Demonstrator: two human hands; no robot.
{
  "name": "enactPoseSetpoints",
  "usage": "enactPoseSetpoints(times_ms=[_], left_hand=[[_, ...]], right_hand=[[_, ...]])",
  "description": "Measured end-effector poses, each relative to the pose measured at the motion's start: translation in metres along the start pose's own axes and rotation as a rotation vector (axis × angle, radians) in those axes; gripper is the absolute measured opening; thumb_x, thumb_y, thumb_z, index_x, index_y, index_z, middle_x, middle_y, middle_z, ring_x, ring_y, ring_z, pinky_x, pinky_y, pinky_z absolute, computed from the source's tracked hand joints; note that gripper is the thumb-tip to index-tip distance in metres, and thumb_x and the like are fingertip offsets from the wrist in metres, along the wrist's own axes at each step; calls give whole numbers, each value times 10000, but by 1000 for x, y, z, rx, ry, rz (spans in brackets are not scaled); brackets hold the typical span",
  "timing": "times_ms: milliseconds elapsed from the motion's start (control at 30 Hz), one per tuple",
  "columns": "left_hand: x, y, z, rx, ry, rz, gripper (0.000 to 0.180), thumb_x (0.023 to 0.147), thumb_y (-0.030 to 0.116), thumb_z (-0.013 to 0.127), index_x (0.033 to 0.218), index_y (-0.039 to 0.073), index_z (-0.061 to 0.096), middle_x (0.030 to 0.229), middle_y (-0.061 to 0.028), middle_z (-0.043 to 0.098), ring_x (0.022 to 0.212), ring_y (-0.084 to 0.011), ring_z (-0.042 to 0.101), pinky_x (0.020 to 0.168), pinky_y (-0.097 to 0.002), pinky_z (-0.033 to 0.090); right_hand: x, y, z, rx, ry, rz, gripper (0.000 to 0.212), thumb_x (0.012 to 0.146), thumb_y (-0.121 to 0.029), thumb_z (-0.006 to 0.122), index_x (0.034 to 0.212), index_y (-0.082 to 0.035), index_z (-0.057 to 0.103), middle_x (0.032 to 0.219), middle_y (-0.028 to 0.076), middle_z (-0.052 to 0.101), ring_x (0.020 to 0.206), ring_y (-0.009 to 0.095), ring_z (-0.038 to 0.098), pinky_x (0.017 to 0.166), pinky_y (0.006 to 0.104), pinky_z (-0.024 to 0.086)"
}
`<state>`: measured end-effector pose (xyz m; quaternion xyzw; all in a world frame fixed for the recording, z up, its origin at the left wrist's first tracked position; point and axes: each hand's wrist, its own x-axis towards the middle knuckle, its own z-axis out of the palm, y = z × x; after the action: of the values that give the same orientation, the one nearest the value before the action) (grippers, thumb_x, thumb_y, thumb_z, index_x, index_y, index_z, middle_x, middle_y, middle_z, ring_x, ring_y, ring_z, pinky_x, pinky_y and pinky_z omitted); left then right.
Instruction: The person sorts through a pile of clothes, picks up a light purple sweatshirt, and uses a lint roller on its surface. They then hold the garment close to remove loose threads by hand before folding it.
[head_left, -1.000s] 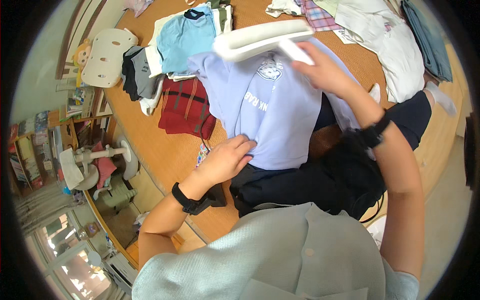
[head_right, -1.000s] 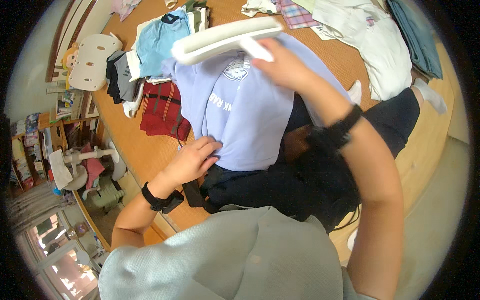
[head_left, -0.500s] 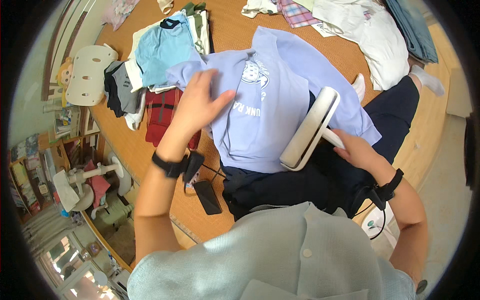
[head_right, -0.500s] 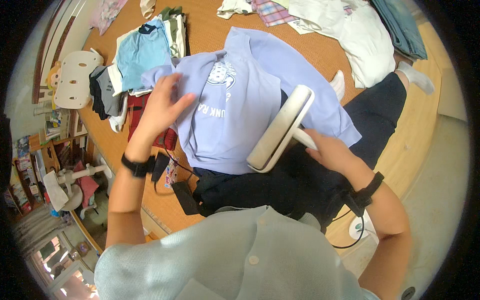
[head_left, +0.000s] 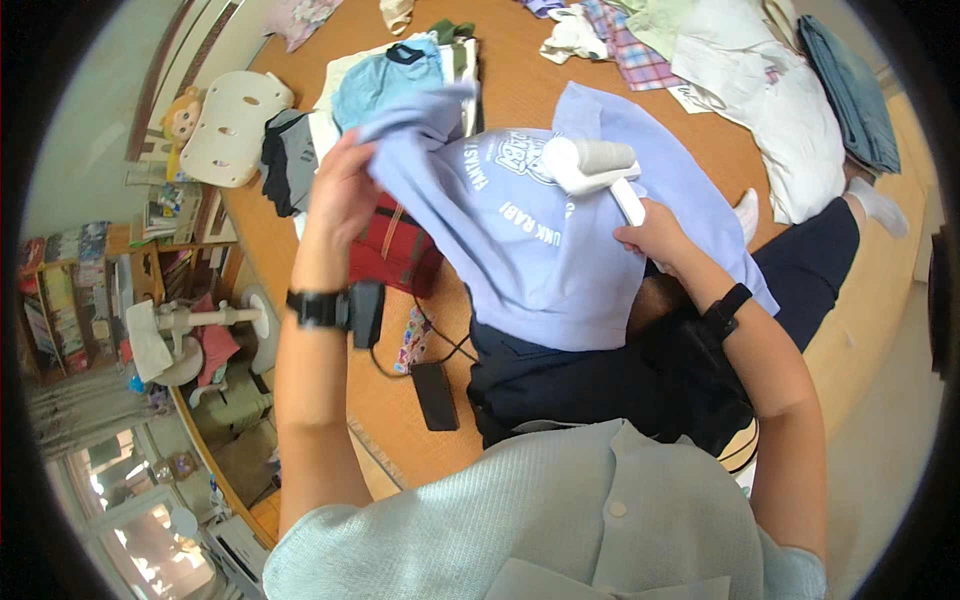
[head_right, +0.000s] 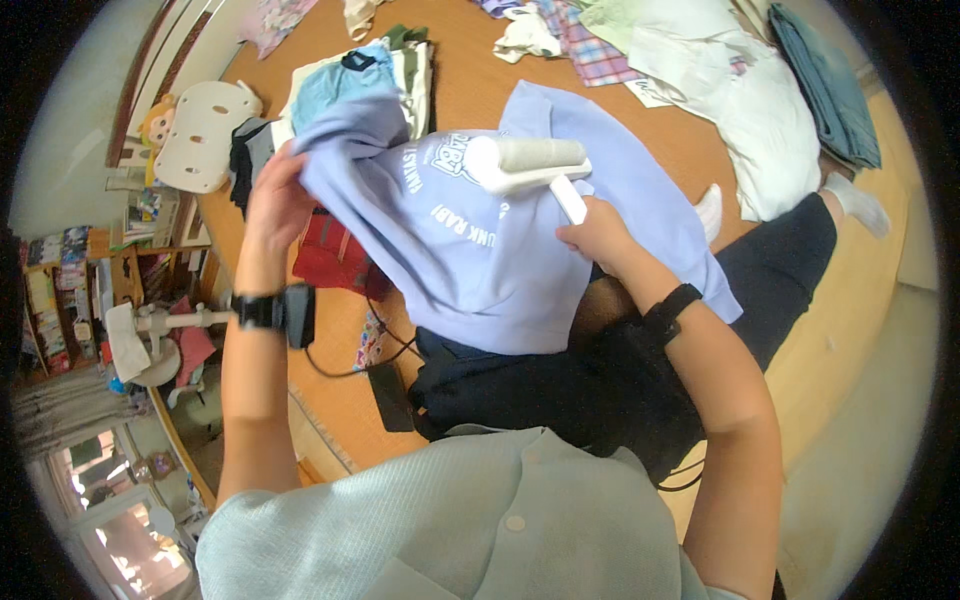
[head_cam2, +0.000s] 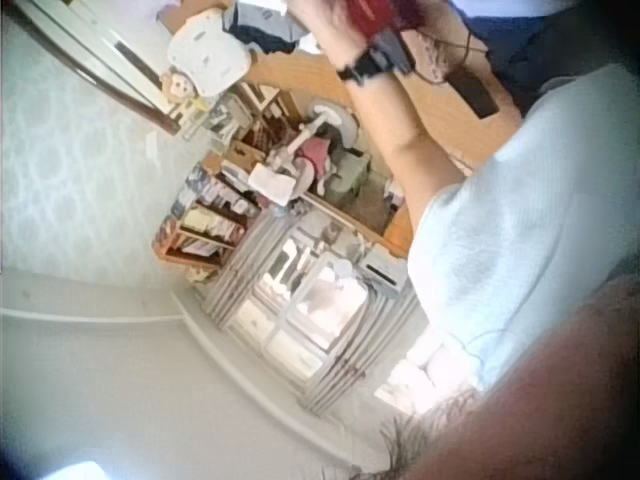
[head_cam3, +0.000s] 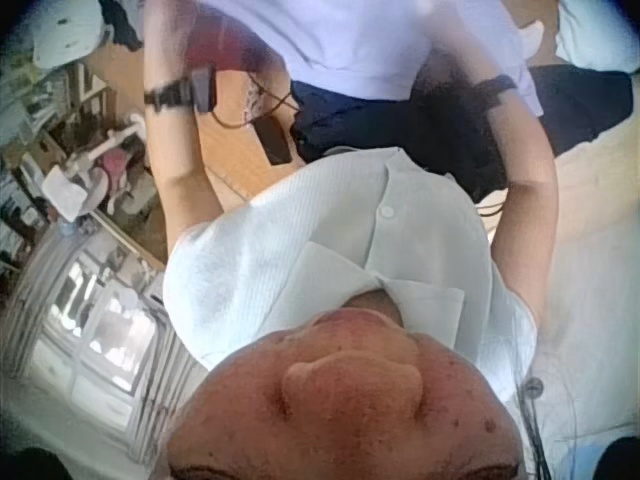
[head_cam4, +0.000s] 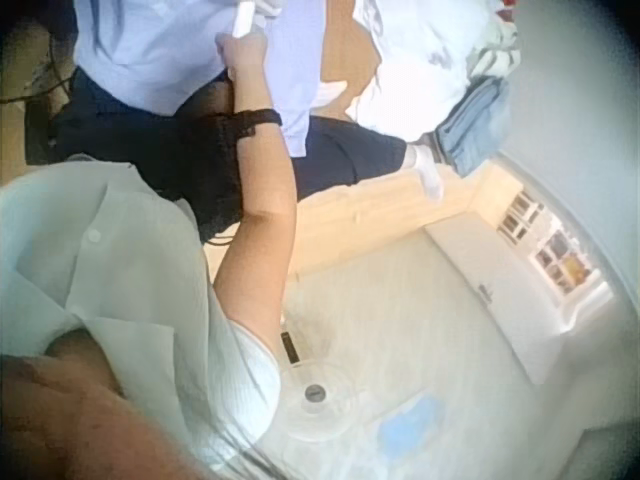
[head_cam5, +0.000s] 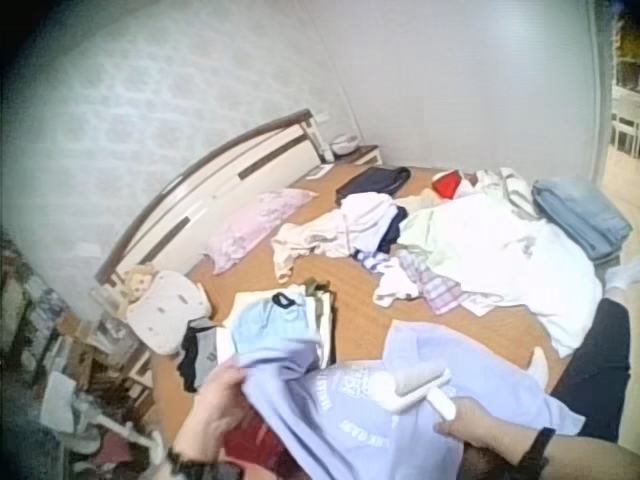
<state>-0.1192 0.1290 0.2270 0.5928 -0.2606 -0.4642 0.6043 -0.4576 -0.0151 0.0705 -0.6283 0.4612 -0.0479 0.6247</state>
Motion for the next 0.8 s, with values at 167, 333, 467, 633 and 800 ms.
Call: enactPoseSetpoints(times_ms=[167, 333, 467, 633, 800], left_hand=[[-109, -19, -54, -705, 105, 48, 380, 810, 38, 449, 1178, -57, 435, 1157, -189, 551, 1088, -305, 540, 966, -467, 426], [-157, -128, -54, -348, 379, -615, 286, 797, 89, 481, 1049, -47, 495, 918, -158, 605, 792, -224, 623, 638, -299, 533], [-131, -141, -12, -299, 360, -623, 278, 879, 128, 414, 1076, -54, 483, 907, -166, 598, 758, -228, 620, 567, -290, 521], [-96, -92, 10, -540, 391, -436, 337, 926, 228, 377, 1179, 22, 460, 989, -120, 600, 804, -216, 624, 634, -327, 545], [-90, -113, -53, -231, 379, -221, 286, 877, 144, 518, 1133, 18, 516, 1019, -96, 624, 940, -190, 597, 767, -352, 501]], right_hand=[[2, 14, 1, -458, 209, -231, 304, 666, -48, 616, 955, 19, 547, 838, 208, 579, 791, 351, 588, 692, 389, 481], [3, 32, -5, -537, 244, -270, 306, 658, -92, 642, 939, -1, 562, 1069, 258, 503, 985, 410, 511, 847, 417, 436], [5, 26, -14, -420, 264, -218, 298, 659, -81, 622, 938, 3, 556, 893, 204, 571, 837, 325, 571, 753, 381, 458], [4, 22, -48, -198, 201, -101, 286, 670, -85, 586, 929, 30, 548, 697, 107, 578, 628, 193, 570, 578, 316, 457], [-39, -9, -116, -203, 476, -130, 242, 690, -190, 623, 790, 22, 564, 633, 39, 533, 533, 139, 503, 491, 294, 409]])
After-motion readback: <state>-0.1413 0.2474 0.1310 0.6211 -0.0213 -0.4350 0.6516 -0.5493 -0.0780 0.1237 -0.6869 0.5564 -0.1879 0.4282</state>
